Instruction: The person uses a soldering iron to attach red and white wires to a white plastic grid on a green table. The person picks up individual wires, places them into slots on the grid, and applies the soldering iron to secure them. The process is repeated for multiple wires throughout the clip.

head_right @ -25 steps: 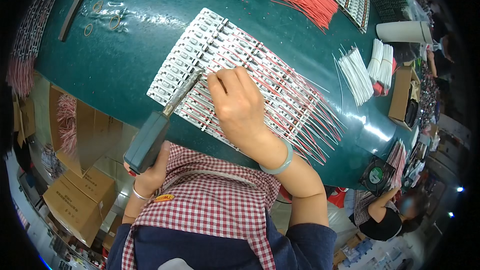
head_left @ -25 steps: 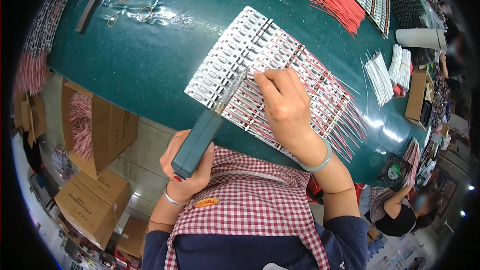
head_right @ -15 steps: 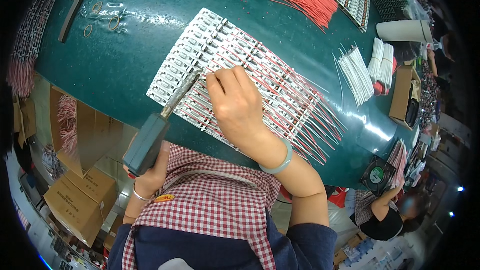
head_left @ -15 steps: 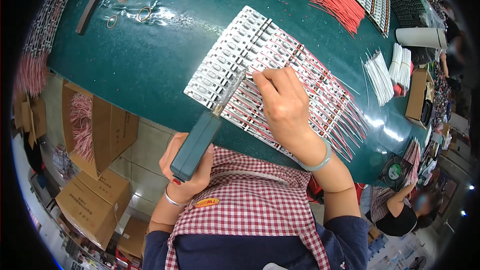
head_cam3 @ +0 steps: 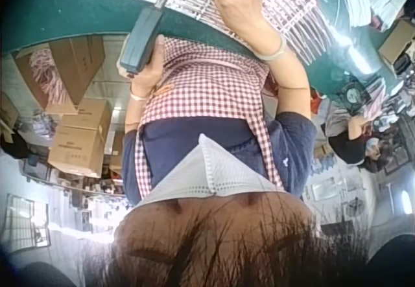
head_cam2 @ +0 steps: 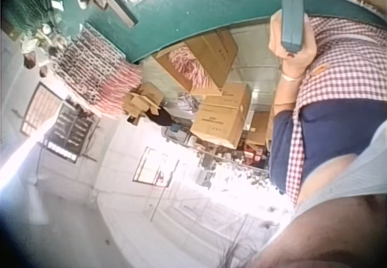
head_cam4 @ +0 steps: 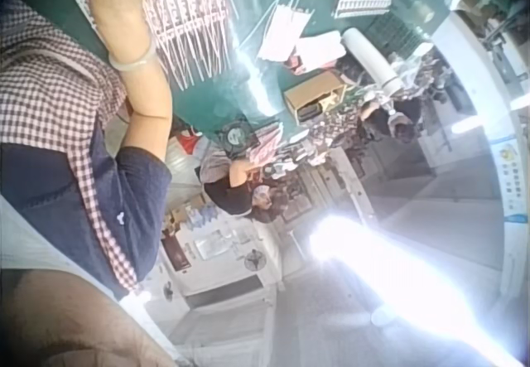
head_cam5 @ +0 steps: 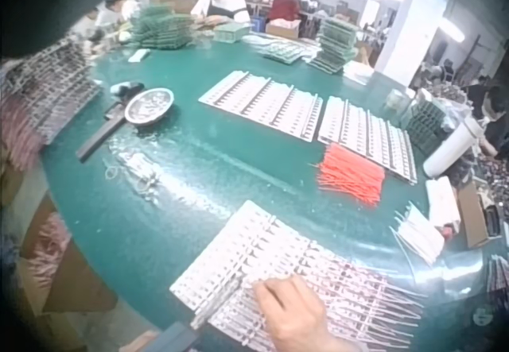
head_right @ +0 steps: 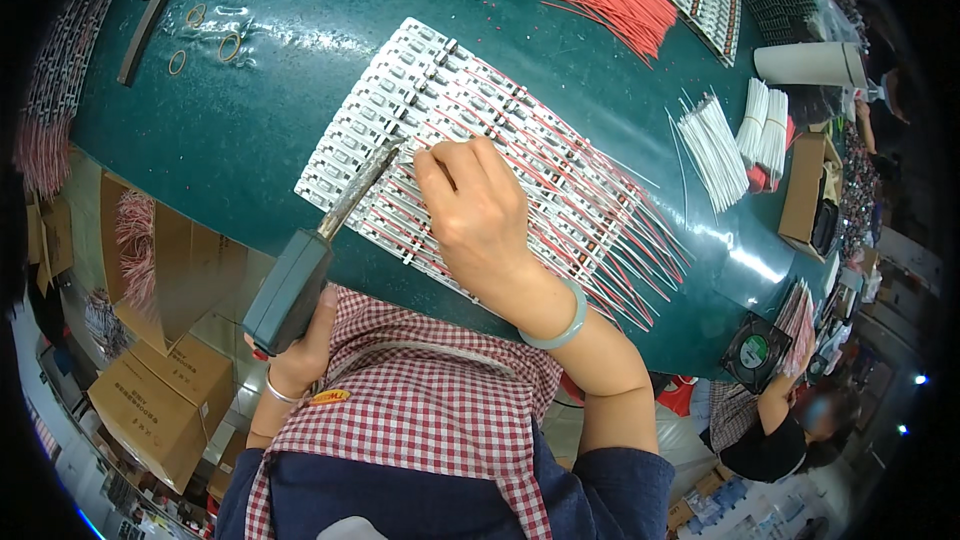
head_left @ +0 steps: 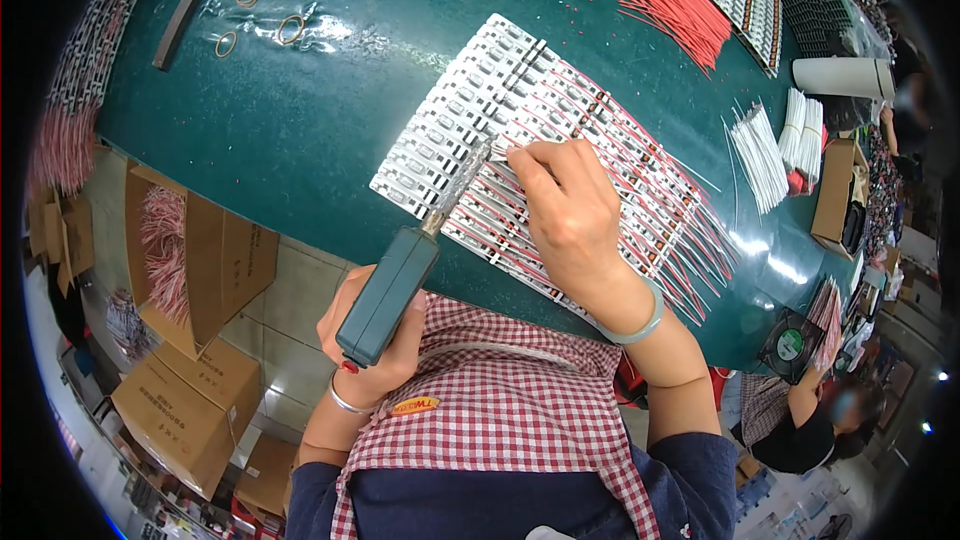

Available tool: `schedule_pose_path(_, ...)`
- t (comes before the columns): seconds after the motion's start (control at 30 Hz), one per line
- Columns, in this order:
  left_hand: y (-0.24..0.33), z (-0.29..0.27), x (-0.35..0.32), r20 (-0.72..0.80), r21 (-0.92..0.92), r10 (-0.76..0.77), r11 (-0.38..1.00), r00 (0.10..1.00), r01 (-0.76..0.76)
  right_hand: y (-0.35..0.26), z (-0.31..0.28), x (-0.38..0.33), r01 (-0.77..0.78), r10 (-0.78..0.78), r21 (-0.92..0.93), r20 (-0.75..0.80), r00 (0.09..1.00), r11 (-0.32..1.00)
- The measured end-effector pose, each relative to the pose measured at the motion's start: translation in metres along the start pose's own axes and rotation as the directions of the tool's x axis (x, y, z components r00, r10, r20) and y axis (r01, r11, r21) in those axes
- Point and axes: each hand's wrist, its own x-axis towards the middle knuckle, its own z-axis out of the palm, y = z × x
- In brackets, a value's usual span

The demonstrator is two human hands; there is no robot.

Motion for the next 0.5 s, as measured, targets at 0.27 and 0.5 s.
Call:
schedule_pose_path(0.27, -0.0016, 0.0039, 0.0026, -0.016, -0.019, 0.028, 0.999, 0.999, -0.029, -0.0003, 0.0012, 0.0006, 0.008, -0.008, -0.009, -0.005, 1.000, 1.000)
schedule_pose_path(0.5, -0.0014, 0.0024, 0.0018, 0.001, -0.005, 0.022, 1.000, 1.000, -0.022, -0.0010, 0.0014, 0.0014, 0.016, -0.016, -0.034, -0.001, 1.000, 0.999)
